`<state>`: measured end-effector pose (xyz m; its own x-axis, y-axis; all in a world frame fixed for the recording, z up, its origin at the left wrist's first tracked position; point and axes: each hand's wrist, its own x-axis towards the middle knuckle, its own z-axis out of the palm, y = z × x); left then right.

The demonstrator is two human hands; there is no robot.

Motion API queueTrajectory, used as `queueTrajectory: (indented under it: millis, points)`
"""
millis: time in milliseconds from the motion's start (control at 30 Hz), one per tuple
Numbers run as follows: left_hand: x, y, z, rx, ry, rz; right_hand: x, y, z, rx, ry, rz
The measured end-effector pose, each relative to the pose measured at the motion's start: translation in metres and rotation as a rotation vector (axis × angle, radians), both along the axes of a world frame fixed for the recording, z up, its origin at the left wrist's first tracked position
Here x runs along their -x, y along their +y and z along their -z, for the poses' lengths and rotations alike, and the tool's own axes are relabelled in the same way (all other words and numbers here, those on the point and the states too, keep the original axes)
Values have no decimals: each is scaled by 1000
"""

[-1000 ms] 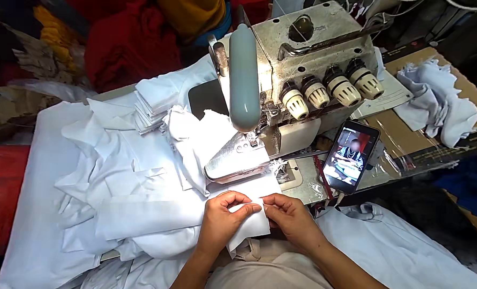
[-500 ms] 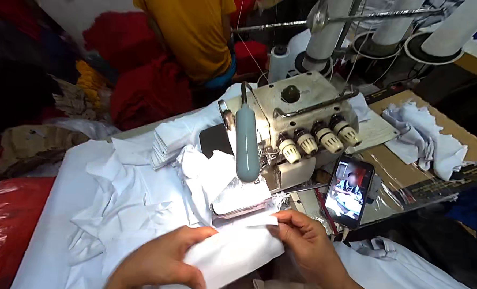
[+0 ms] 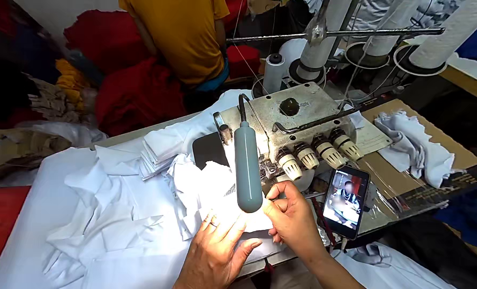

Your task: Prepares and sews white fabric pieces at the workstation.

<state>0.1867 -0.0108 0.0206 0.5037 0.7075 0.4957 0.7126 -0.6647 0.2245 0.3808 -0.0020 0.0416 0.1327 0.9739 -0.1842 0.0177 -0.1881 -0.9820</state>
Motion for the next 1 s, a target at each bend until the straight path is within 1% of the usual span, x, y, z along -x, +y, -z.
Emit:
queueTrajectory:
  millis: [33, 100, 133, 167, 233, 333, 467, 667, 767, 900, 1000]
  points:
    - [1, 2, 0, -7, 3, -6, 0, -2, 9, -132, -77, 8]
    - [2, 3, -1, -9, 9, -11, -1, -8, 31, -491, -234, 44]
    - [2, 2, -1, -8, 5, -12, -3, -11, 38, -633, -293, 42]
    - [1, 1, 0, -2, -1, -13, -6, -16, 43, -730, -346, 22]
    - [-1, -2, 1, 2, -13, -22, -8, -25, 51, -818, -425, -14]
    - [-3, -2, 1, -5, -20, -30, -8, -28, 59, -830, -518, -28]
    - [-3, -3, 1, 5, -19, -30, -7, -27, 64, -834, -584, -17]
    - [3, 4, -1, 38, -17, -10, 0, -27, 70, -843, -584, 17]
    - [9, 19, -5, 55, -8, 5, 4, -23, 63, -822, -602, 27]
    - [21, 53, -11, 149, -36, 80, 6, -16, 56, -822, -666, 52]
    - [30, 78, -13, 164, -24, 143, 0, -26, 62, -781, -537, 45]
